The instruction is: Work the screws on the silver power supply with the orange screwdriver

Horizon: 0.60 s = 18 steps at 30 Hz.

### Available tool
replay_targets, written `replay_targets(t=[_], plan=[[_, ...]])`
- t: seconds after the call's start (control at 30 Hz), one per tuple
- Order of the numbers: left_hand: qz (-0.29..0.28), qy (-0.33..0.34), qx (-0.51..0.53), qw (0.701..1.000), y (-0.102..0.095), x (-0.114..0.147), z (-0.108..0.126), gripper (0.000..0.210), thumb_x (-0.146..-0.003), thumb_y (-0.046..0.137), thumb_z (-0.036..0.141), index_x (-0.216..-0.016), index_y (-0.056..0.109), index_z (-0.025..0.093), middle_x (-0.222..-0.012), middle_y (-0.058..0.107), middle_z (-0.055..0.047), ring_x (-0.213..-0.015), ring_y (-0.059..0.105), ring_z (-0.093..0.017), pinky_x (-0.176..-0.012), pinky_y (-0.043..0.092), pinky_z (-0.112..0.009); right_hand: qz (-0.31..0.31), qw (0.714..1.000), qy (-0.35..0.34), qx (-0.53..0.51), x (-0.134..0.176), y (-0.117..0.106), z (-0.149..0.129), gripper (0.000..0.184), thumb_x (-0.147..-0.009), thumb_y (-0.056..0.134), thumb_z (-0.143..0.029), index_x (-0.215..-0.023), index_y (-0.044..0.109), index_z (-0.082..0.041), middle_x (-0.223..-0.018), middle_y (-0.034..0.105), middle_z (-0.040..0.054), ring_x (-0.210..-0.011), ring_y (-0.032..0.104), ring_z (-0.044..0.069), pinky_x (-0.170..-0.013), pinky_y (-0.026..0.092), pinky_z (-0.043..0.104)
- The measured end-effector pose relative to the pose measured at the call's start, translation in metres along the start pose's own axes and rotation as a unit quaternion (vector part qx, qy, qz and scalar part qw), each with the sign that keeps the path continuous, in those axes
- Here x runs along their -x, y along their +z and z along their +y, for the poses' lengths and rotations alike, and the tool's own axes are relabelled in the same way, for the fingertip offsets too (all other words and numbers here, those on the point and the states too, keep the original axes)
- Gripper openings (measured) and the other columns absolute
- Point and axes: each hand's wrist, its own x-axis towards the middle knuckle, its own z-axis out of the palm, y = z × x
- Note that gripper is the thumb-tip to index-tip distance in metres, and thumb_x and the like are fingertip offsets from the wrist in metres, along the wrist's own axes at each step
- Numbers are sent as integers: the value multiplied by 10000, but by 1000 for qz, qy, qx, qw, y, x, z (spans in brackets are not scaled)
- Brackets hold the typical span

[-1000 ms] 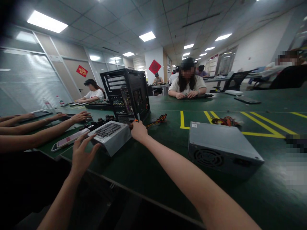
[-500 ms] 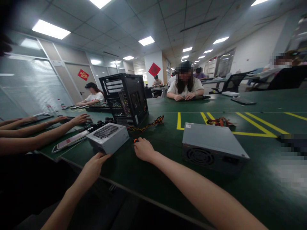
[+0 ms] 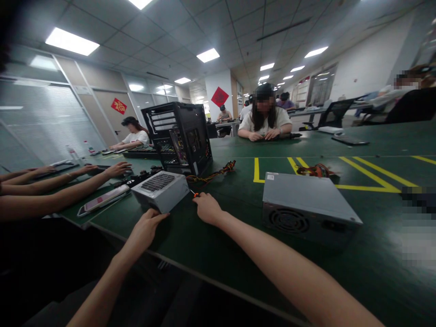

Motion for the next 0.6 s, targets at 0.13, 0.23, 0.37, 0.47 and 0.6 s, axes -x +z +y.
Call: replay_targets(t=[0.13,0.23,0.37,0.47,0.6], plan=[[13,8,9,1000,3,1,6,392,-837,330,177,-1087,626,243,-917,523,-89,-842,518,-193,-801,443,-358,4,1000,-27,7,13,2,-12,396,-843,347,-100,-1181,547,-150,-1096,542,131,-956,512,196,-848,358,298],[21,15,5,1000,1,2,11,352,-841,359,230,-1038,651,252,-897,524,-81,-823,514,-195,-781,450,-361,12,999,-40,15,21,4,-22,352,-881,353,-179,-1172,547,-140,-1082,535,140,-977,493,207,-876,347,325],[24,24,-16,999,-4,3,16,300,-827,413,292,-946,679,225,-908,546,-72,-851,529,-203,-807,444,-358,19,998,-45,27,25,7,-29,335,-887,417,-341,-1097,590,-145,-1055,526,135,-970,488,229,-856,374,348],[27,21,-17,999,-6,3,18,287,-833,410,315,-866,679,217,-921,569,-62,-859,549,-201,-820,441,-344,13,998,-57,38,25,8,-28,252,-876,446,-265,-1023,625,-168,-1028,530,113,-947,497,214,-816,400,317],[37,10,-6,999,-5,4,21,260,-838,408,327,-844,642,215,-908,576,-49,-843,565,-188,-802,443,-326,14,996,-66,52,23,8,-24,263,-884,411,-193,-1063,603,-181,-1023,519,107,-932,497,199,-791,416,302]])
